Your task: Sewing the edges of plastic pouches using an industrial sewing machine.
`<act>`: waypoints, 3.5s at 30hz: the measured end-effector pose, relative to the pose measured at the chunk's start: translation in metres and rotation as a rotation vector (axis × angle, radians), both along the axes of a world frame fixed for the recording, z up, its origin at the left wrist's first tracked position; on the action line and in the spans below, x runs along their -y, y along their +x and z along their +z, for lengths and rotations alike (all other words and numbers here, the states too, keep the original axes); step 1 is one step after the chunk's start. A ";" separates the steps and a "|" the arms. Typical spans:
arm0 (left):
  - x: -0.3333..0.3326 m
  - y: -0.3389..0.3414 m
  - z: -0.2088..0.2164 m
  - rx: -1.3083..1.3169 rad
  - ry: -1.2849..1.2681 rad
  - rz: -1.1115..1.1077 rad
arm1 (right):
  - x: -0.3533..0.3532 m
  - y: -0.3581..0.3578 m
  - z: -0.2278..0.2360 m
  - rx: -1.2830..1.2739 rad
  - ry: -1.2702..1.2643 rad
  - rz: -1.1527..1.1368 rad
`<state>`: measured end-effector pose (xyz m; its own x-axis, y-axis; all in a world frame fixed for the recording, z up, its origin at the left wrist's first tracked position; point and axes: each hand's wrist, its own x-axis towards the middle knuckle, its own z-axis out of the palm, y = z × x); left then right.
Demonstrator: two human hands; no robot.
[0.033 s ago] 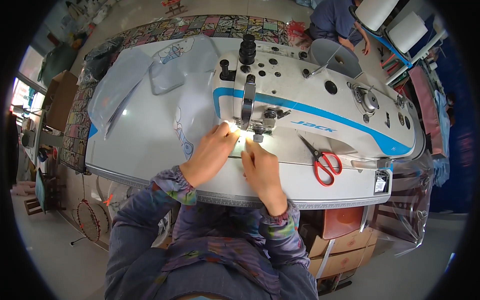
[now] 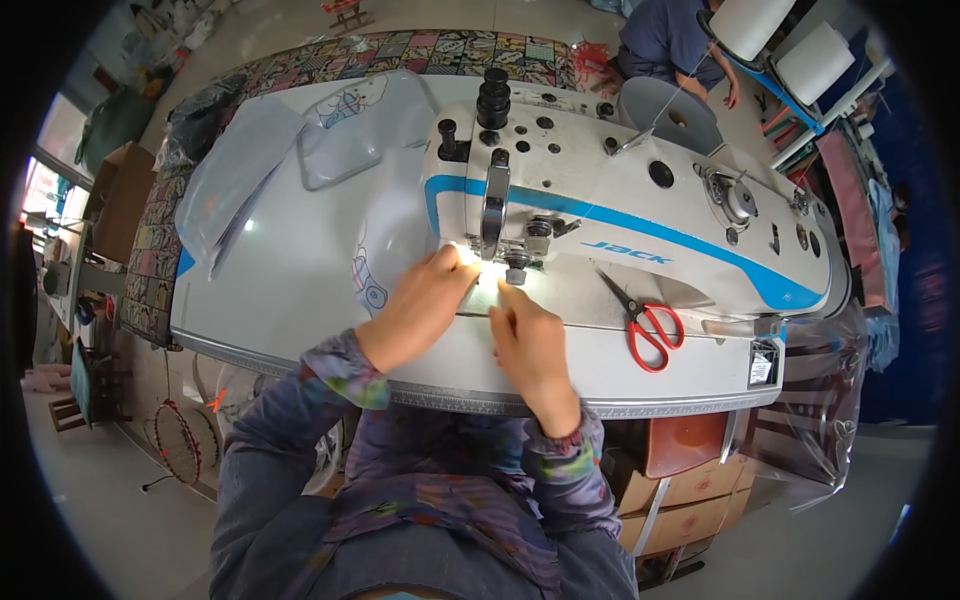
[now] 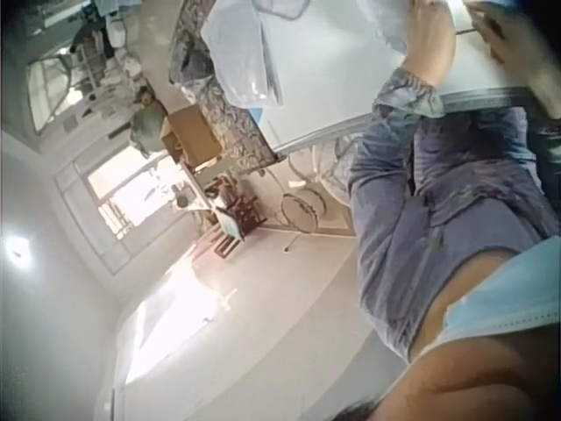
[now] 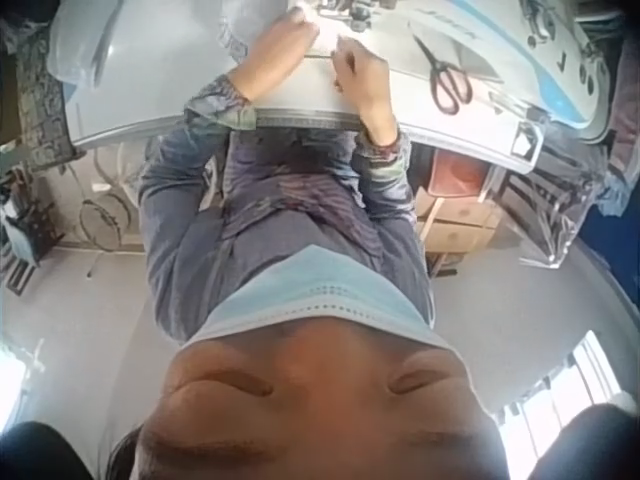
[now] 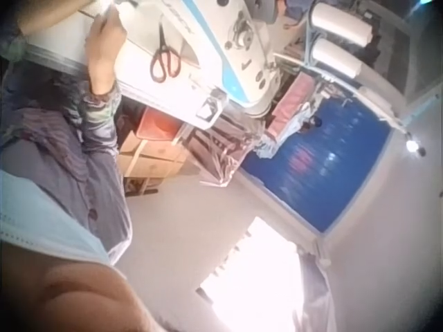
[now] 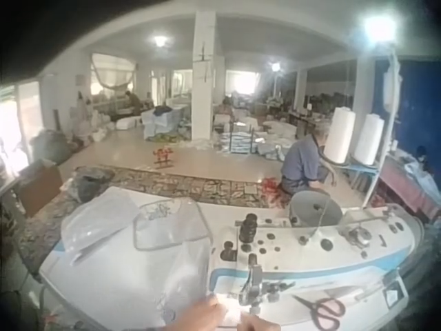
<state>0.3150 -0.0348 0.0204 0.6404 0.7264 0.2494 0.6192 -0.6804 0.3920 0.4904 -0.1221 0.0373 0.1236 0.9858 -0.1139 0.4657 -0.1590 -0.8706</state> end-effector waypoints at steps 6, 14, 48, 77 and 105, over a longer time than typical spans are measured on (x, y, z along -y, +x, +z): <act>-0.098 -0.031 0.030 0.201 -0.162 0.054 | 0.056 0.096 0.002 0.591 0.220 -0.313; -0.158 -0.038 0.008 -0.022 0.280 -0.137 | 0.062 0.128 0.009 0.871 0.054 -0.189; 0.154 -0.302 -0.047 0.023 0.118 0.770 | 0.059 0.004 0.014 0.048 0.214 0.157; 0.081 -0.181 -0.004 0.532 0.146 0.607 | -0.025 0.000 -0.008 0.529 0.542 0.511; 0.001 -0.081 0.007 -0.144 0.258 0.192 | -0.023 -0.001 -0.007 0.549 0.493 0.561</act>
